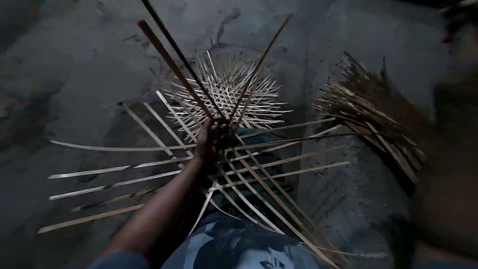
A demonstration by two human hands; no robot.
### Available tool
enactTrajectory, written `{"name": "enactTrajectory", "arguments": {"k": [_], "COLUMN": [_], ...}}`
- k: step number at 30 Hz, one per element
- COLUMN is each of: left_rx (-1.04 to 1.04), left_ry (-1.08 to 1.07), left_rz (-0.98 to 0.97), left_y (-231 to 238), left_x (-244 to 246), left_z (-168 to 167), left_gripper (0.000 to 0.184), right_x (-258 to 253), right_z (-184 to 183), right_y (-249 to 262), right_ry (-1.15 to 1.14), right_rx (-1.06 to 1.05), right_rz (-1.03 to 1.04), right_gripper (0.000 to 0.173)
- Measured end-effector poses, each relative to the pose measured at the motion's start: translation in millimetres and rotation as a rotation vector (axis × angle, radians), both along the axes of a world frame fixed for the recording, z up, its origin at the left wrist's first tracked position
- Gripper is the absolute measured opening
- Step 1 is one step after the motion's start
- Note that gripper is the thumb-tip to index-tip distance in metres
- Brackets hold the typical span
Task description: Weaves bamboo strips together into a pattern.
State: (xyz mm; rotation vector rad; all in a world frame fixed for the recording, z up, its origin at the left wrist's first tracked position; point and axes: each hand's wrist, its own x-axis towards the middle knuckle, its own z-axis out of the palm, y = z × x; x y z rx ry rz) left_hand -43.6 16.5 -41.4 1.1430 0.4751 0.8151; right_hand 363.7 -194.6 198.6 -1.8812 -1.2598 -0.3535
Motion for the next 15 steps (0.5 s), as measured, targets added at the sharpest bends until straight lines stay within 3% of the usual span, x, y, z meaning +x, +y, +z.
{"name": "enactTrajectory", "arguments": {"k": [3,7,10,13,15], "left_rx": [0.03,0.064,0.033,0.074,0.235], "left_ry": [-0.035,-0.131,-0.131,0.0,0.202], "left_rz": [-0.008,-0.043,-0.035,-0.044,0.077], "left_y": [-2.8,-0.6,-1.5,-1.3,-9.9], "left_x": [-1.4,-1.6,-1.8,-4.2,-1.8], "left_z": [0.5,-4.0,-1.8,1.2,5.1], "left_gripper": [0.045,0.043,0.044,0.06,0.075], "right_x": [-74.6,-157.5,-179.7,-188.9,-192.2], "right_z": [-31.2,-115.7,-168.4,-185.4,-185.2], "right_y": [74.3,145.8,164.3,164.6,161.7], "right_ry": [-0.026,0.143,0.204,0.199,0.23], "right_rx": [-0.222,-0.433,-0.498,-0.569,-0.612], "right_rz": [0.335,0.526,0.629,0.701,0.688], "right_gripper": [0.03,0.024,0.019,0.019,0.02]}}
